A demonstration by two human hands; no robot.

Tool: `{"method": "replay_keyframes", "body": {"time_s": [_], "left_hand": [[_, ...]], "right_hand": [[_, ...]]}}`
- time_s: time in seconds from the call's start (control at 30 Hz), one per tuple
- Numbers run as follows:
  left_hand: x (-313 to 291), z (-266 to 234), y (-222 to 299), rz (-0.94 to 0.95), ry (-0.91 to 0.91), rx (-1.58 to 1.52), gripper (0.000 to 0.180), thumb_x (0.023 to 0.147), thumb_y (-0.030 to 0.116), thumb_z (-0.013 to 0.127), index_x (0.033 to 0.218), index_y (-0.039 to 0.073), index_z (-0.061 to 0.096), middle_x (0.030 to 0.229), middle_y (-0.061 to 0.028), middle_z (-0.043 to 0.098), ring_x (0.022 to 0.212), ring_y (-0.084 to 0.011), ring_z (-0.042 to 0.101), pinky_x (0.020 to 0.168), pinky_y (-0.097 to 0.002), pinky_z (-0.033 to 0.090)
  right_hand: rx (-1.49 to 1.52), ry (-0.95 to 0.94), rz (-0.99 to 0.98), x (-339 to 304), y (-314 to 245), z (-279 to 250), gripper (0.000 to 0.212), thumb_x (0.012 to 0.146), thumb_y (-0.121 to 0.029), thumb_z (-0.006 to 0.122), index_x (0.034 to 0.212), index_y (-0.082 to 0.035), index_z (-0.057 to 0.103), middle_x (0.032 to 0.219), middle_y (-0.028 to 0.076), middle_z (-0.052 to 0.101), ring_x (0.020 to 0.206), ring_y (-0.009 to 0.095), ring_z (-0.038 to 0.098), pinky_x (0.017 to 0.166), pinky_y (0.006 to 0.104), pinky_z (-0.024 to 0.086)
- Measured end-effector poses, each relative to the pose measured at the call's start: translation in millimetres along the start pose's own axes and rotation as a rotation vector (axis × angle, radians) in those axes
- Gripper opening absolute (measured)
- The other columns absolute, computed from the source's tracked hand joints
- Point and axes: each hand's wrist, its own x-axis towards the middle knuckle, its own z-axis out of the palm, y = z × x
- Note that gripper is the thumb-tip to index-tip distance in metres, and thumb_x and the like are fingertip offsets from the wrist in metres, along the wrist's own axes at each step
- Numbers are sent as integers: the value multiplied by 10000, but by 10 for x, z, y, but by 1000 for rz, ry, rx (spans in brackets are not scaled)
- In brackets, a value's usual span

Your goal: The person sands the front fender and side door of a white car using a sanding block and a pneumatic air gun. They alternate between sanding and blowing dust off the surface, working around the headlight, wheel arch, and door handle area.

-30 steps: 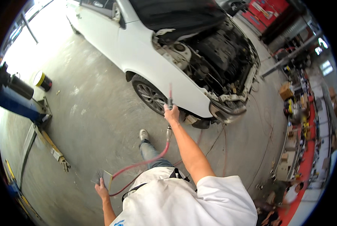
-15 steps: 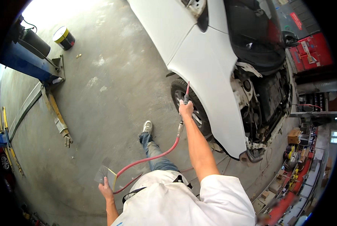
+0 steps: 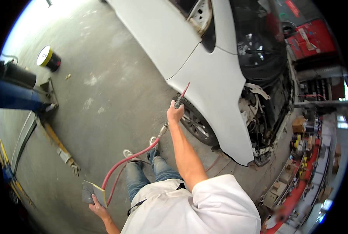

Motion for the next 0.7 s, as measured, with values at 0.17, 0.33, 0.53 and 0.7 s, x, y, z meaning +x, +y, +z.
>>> {"method": "replay_keyframes", "body": {"time_s": [0.17, 0.33, 0.53, 0.7], "left_hand": [[905, 277, 476, 67, -131, 46, 389, 961, 240, 568, 1058, -135, 603, 977, -124, 669, 842, -171, 595, 778, -310, 466], [1812, 746, 1081, 380, -426, -81, 300, 956, 174, 565, 1000, -118, 621, 863, -78, 662, 748, -130, 555, 692, -297, 457], [2497, 961, 1602, 461, -544, -133, 293, 954, 181, 570, 1007, -101, 628, 875, -90, 679, 775, -133, 571, 724, -300, 466], [2669, 1043, 1586, 517, -595, -85, 295, 948, 181, 574, 1013, -102, 627, 860, -119, 687, 762, -161, 587, 723, -319, 471]], "right_hand": [[517, -71, -22, -187, -1289, -726, 208, 894, -224, 642, 846, -72, 507, 608, -14, 449, 439, 82, 428, 349, 247, 368], [507, -296, -17, 64, -1961, -1155, 270, 877, -243, 659, 739, -95, 480, 605, 0, 457, 456, 95, 458, 379, 253, 389], [541, -184, 131, -5, -1858, -1363, 222, 866, -231, 676, 777, -81, 540, 609, 17, 509, 462, 124, 494, 389, 262, 407], [484, -132, 114, 84, -1957, -1175, 215, 864, -195, 660, 749, -72, 527, 603, 16, 502, 452, 116, 483, 386, 267, 403]]}}
